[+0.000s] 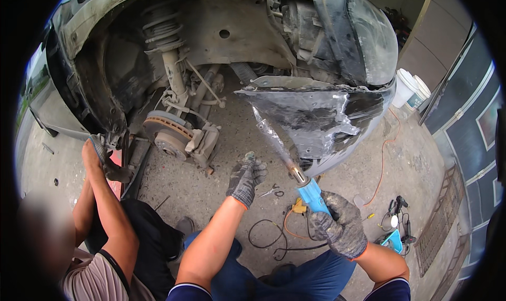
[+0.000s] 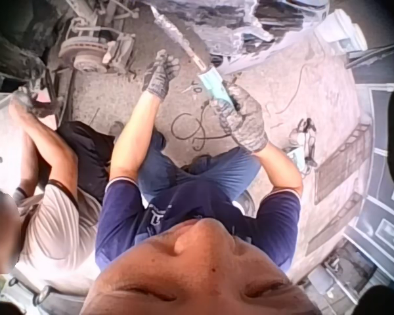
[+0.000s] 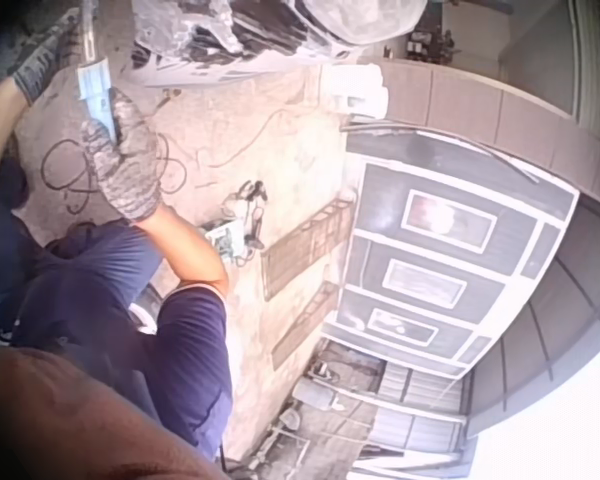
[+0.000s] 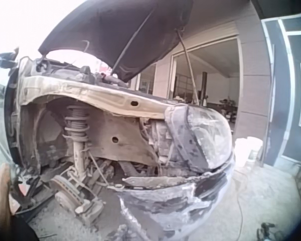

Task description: The person uses a heat gun to apply heat to a damaged section of a car bumper while kneeling on the ground. They repeatedly press and smooth the heated plastic with gloved hands to reshape the area. The person occasionally pauses to inspect the surface before continuing the heating and smoothing process.

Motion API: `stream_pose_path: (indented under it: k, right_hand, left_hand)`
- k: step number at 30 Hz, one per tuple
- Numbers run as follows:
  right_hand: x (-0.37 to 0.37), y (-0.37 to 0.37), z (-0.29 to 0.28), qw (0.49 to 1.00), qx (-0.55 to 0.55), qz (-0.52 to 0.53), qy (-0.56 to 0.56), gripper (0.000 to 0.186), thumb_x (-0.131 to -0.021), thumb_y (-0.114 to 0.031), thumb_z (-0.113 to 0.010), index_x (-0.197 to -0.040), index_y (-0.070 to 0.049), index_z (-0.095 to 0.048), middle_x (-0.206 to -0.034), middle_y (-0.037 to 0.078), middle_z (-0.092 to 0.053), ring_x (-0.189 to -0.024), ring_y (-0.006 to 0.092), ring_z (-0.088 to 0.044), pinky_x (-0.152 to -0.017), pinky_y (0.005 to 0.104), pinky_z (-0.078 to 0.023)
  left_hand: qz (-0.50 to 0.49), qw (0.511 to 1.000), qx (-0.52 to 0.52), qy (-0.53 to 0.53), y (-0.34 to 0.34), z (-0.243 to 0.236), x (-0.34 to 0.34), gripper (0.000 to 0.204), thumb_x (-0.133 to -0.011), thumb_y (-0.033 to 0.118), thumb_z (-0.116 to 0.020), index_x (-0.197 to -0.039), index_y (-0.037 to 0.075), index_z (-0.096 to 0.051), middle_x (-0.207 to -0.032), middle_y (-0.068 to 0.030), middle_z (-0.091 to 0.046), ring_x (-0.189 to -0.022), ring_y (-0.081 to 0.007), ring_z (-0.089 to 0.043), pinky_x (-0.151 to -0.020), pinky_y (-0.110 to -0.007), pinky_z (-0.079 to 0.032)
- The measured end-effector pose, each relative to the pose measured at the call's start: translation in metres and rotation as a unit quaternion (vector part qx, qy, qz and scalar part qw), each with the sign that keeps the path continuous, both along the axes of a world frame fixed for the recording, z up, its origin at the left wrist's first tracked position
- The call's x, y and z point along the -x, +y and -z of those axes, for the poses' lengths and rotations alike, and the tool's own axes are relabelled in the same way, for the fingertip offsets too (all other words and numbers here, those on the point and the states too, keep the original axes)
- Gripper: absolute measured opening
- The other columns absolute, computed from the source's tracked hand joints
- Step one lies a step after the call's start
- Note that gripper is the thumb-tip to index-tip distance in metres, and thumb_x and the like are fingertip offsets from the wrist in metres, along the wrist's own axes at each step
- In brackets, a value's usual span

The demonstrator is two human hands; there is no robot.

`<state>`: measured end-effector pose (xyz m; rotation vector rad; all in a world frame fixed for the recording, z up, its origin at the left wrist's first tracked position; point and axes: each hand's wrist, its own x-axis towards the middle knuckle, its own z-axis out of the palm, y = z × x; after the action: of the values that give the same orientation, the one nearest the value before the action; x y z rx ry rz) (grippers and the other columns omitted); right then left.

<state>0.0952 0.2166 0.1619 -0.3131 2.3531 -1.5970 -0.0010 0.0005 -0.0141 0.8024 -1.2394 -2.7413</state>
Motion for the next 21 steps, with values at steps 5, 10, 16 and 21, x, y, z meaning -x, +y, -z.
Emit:
stream_pose_path:
  k: [5,10,16,21]
  right_hand:
    - [-0.001,0.0,-0.004,1.0,0.024,-0.001,-0.015,0.039,-0.087,-0.034,-0.065,-0.109,-0.002,-0.06,-0.07,0.005,-0.058,-0.059,0.0119,-0.054,-0.057,0.0276,-0.044]
    - [0.0,0.002,-0.008,0.999,0.031,-0.005,-0.036,0.041,-0.088,-0.036,-0.064,-0.111,-0.003,-0.059,-0.07,0.002,-0.056,-0.06,0.009,-0.052,-0.056,0.0257,-0.043]
    - [0.0,0.005,-0.009,0.997,0.047,0.0,-0.061,0.041,-0.088,-0.034,-0.064,-0.113,-0.002,-0.058,-0.076,0.001,-0.055,-0.061,0.0076,-0.05,-0.056,0.0246,-0.042]
    - [0.0,0.004,-0.005,0.998,0.048,-0.011,-0.04,0.039,-0.088,-0.032,-0.063,-0.114,-0.002,-0.058,-0.074,0.001,-0.056,-0.06,0.0075,-0.051,-0.057,0.0247,-0.043]
  left_hand:
    - [0.002,1.0,0.001,0.003,-0.002,0.002,0.0,0.029,-0.09,0.039,-0.063,-0.089,0.01,-0.062,-0.076,-0.0055,-0.067,-0.062,-0.0159,-0.064,-0.055,-0.028,-0.052]
    - [0.014,1.0,-0.004,0.004,-0.005,0.007,0.002,0.03,-0.09,0.039,-0.063,-0.09,0.009,-0.062,-0.078,-0.0059,-0.067,-0.063,-0.016,-0.064,-0.057,-0.029,-0.052]
    - [0.012,1.0,0.005,-0.003,-0.003,-0.001,-0.001,0.031,-0.089,0.04,-0.063,-0.092,0.009,-0.062,-0.079,-0.006,-0.067,-0.064,-0.0162,-0.064,-0.058,-0.029,-0.052]
    - [0.008,1.0,-0.005,-0.004,-0.003,-0.003,-0.001,0.029,-0.089,0.038,-0.064,-0.092,0.009,-0.062,-0.079,-0.0061,-0.067,-0.064,-0.016,-0.064,-0.058,-0.028,-0.052]
